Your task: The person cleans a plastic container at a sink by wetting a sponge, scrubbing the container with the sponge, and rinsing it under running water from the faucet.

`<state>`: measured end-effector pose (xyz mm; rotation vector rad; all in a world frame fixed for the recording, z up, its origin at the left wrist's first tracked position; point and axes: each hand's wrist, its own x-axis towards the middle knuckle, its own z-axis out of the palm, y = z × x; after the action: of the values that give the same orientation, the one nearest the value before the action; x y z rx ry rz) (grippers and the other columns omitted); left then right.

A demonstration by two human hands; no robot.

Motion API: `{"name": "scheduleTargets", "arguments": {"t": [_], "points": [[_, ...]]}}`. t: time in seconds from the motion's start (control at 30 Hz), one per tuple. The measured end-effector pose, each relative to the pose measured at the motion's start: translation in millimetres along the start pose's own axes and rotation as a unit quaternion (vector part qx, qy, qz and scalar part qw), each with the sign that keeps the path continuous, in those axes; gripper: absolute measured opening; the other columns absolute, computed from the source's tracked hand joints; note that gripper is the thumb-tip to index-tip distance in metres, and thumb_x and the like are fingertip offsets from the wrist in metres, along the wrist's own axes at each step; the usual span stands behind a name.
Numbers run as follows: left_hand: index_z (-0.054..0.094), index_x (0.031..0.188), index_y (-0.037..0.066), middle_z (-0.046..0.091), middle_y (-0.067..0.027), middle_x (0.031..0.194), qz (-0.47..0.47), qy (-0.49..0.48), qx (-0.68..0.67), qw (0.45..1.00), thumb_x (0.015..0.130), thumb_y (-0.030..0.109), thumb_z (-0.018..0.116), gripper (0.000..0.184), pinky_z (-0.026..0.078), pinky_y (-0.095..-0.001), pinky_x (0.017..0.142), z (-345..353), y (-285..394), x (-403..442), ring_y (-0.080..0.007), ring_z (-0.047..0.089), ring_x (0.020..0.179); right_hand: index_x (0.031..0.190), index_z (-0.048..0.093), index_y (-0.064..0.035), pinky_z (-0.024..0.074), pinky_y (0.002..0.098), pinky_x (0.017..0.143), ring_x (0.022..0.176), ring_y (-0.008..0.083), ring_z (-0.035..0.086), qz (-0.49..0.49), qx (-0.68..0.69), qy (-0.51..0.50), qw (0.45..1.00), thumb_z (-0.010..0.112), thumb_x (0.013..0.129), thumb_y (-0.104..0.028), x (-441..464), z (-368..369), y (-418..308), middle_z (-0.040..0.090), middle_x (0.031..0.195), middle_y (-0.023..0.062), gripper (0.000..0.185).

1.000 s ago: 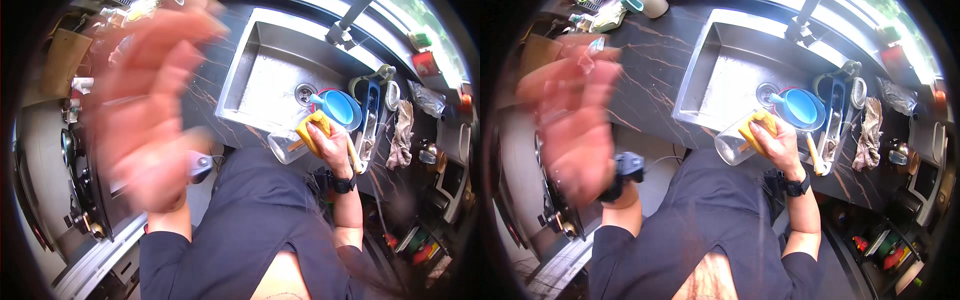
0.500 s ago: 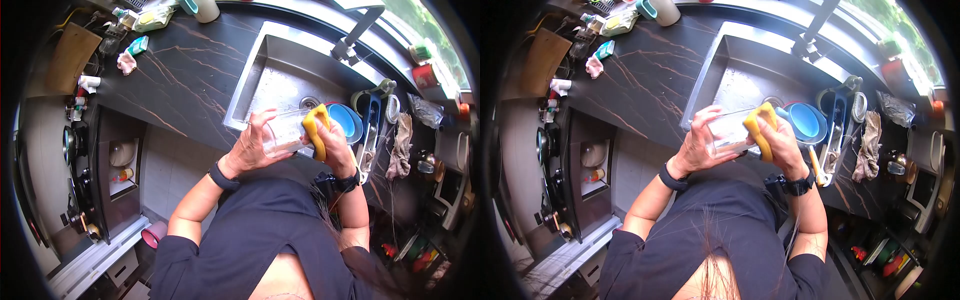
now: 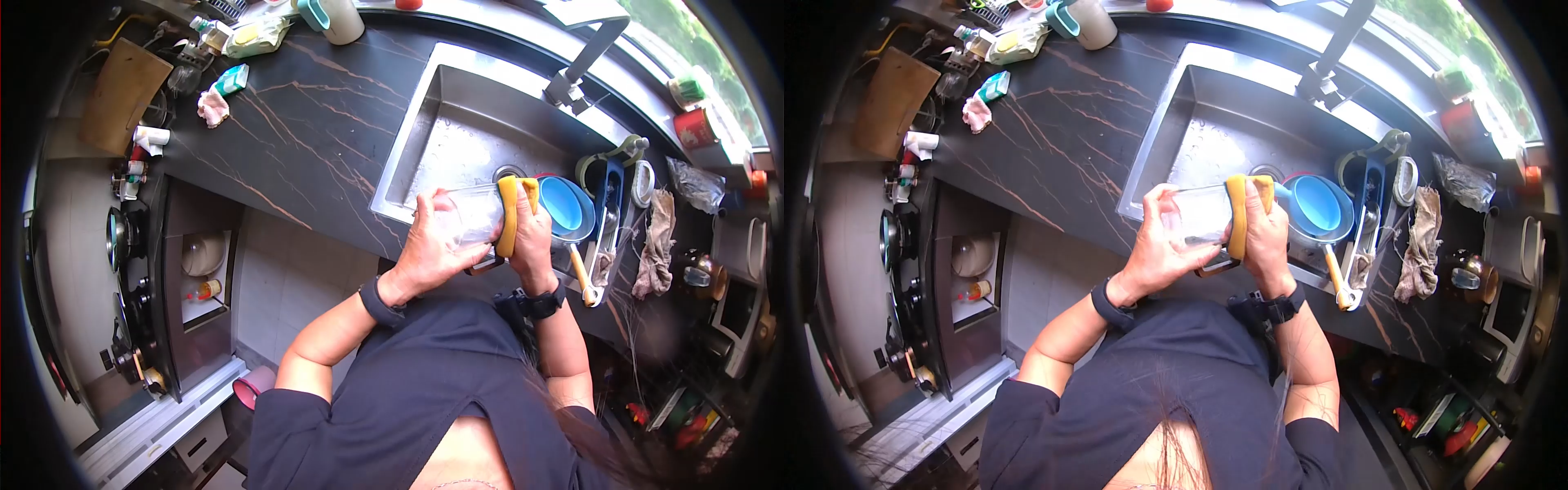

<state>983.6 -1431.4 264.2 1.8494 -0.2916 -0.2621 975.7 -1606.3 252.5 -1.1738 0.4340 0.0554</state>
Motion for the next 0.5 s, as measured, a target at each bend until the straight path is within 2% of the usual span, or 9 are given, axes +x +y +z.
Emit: {"name": "scheduleTargets", "arguments": {"t": [0.07, 0.1, 0.2, 0.23, 0.3, 0.33, 0.4, 0.47, 0.5], "points": [[0.019, 0.128, 0.006, 0.04, -0.0142, 0.117, 0.001, -0.015, -0.107, 0.994, 0.063, 0.007, 0.082, 0.09, 0.04, -0.0366, 0.095, -2.0, -18.5, 4.9, -0.0214, 0.042, 0.113, 0.101, 0.054, -0.0002, 0.0494, 0.0241, 0.064, 0.069, 0.0125, 0.06, 0.041, 0.048, -0.134, 0.989, 0.053, 0.094, -0.024, -1.5, -6.5, -6.0, 0.061, 0.076, 0.0052, 0.025], [0.019, 0.128, 0.006, 0.04, -0.0136, 0.118, -0.04, -0.042, -0.15, 0.987, 0.064, 0.007, 0.081, 0.09, 0.04, -0.0365, 0.095, -7.8, -18.5, 6.4, -0.0215, 0.041, 0.113, 0.101, 0.053, 0.0002, 0.0495, 0.0252, 0.072, 0.081, 0.0128, 0.06, -0.011, -0.001, -0.184, 0.983, 0.061, 0.088, -0.02, -5.4, -6.2, -11.1, 0.061, 0.088, 0.0067, 0.025], [0.018, 0.13, 0.006, 0.04, -0.0113, 0.119, -0.094, -0.075, -0.209, 0.97, 0.065, 0.005, 0.079, 0.089, 0.042, -0.0353, 0.095, -10.2, -17.1, 5.9, -0.0209, 0.041, 0.114, 0.103, 0.052, 0.0004, 0.0482, 0.0269, 0.08, 0.092, 0.0119, 0.057, 0.01, -0.076, -0.201, 0.977, 0.072, 0.078, -0.015, -10.2, -11.4, -9.7, 0.059, 0.098, 0.0062, 0.035], [0.016, 0.131, 0.005, 0.039, -0.0119, 0.12, -0.066, -0.071, -0.143, 0.985, 0.065, 0.004, 0.078, 0.09, 0.045, -0.0347, 0.092, -7.3, -19.7, 6.5, -0.0211, 0.04, 0.116, 0.103, 0.052, 0.0004, 0.0482, 0.0269, 0.08, 0.092, 0.0119, 0.057, 0.008, -0.077, -0.2, 0.977, 0.072, 0.078, -0.015, -8.6, -11.3, -3.7, 0.059, 0.098, 0.0062, 0.035], [0.014, 0.132, 0.005, 0.038, -0.0125, 0.121, -0.04, -0.064, -0.075, 0.994, 0.065, 0.004, 0.077, 0.092, 0.048, -0.0342, 0.089, -3.2, -19.8, 6.7, -0.0213, 0.038, 0.118, 0.103, 0.052, 0.0007, 0.0501, 0.0273, 0.075, 0.084, 0.0135, 0.06, -0.084, -0.099, -0.088, 0.988, 0.069, 0.084, -0.021, -6.1, -4.8, 10.3, 0.06, 0.092, 0.0062, 0.033], [0.012, 0.134, 0.005, 0.037, -0.0132, 0.123, -0.035, -0.041, -0.088, 0.995, 0.067, 0.003, 0.076, 0.092, 0.049, -0.034, 0.087, -0.3, -17.6, 7.1, -0.0214, 0.042, 0.116, 0.103, 0.052, 0.0007, 0.0501, 0.0273, 0.075, 0.084, 0.0135, 0.06, -0.084, -0.098, -0.089, 0.988, 0.069, 0.084, -0.021, -4.8, -2.3, 11.6, 0.06, 0.092, 0.0062, 0.033], [0.009, 0.135, 0.004, 0.037, -0.014, 0.124, -0.031, -0.02, -0.1, 0.994, 0.069, 0.003, 0.075, 0.093, 0.051, -0.0339, 0.086, 7.0, -11.2, 6.4, -0.0214, 0.045, 0.114, 0.102, 0.052, 0.0004, 0.0517, 0.0282, 0.068, 0.072, 0.0157, 0.062, -0.017, 0.072, -0.013, 0.997, 0.061, 0.089, -0.028, -3.0, 1.8, 13.9, 0.061, 0.084, 0.0064, 0.033], [0.0, 0.137, 0.005, 0.034, -0.0163, 0.127, -0.067, 0.025, -0.284, 0.956, 0.071, -0.001, 0.072, 0.098, 0.05, -0.0348, 0.087, 12.0, -2.6, 6.2, -0.0213, 0.056, 0.102, 0.102, 0.052, -0.0001, 0.052, 0.0296, 0.062, 0.063, 0.0179, 0.062, -0.053, 0.096, 0.003, 0.994, 0.051, 0.094, -0.032, -0.1, 5.2, 18.9, 0.061, 0.078, 0.0082, 0.033], [0.019, 0.135, 0.002, 0.046, -0.0141, 0.119, -0.074, 0.055, -0.261, 0.961, 0.079, 0.008, 0.07, 0.076, 0.049, -0.0332, 0.086, 12.0, -0.3, 5.3, -0.0179, 0.062, 0.086, 0.102, 0.052, -0.0002, 0.0519, 0.0297, 0.063, 0.064, 0.0182, 0.062, -0.074, 0.12, 0.011, 0.99, 0.05, 0.094, -0.032, 1.0, 4.6, 21.7, 0.062, 0.078, 0.0091, 0.033]]}}
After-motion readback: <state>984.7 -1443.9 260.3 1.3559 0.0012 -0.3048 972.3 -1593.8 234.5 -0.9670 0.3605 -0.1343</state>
